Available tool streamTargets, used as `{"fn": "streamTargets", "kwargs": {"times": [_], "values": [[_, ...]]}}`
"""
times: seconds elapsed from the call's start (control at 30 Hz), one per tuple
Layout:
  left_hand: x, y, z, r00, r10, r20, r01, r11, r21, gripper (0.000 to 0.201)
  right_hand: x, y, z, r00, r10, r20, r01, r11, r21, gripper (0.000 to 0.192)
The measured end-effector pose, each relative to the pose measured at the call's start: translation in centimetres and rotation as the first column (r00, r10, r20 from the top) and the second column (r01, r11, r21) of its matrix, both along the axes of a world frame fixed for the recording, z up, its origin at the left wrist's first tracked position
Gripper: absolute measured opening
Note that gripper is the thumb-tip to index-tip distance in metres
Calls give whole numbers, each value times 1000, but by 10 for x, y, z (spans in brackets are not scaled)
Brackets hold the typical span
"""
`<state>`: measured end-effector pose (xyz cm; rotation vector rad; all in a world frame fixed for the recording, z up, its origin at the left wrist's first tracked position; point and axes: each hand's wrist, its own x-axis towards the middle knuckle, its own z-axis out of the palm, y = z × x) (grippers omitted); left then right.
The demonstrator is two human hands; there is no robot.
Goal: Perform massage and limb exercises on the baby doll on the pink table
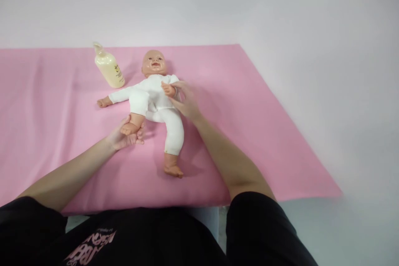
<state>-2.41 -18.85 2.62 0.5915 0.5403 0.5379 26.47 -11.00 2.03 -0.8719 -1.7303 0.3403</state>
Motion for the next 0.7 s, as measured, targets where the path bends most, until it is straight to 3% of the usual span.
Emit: {"fn": "streamTargets", "kwargs": {"times": [0.13,0.27,0.37,0.47,0.63,0.67,0.7], "values": [[5,2,-2,997,66,-35,-68,995,-73,53,-2,-4,-1,974,18,227,-27,999,36,26],[5,2,-7,999,-5,-37,3,999,-46,54,-2,-3,-3,969,42,243,-56,997,51,26],[2,1,-10,993,-114,0,114,993,29,58,0,4,-8,995,28,98,-27,1000,-13,34],[-3,-2,-10,956,-293,26,288,949,129,66,7,16,-16,979,-15,-201,-3,996,-91,44],[-9,-7,1,812,-573,-115,581,773,254,63,40,44,-37,803,-187,-565,30,961,-275,42],[-9,-9,3,789,-592,-163,614,750,246,55,50,50,-42,767,-206,-607,-18,939,-342,41],[-8,-10,5,811,-554,-188,585,778,231,47,59,56,-49,749,-226,-622,-35,925,-379,41]]}}
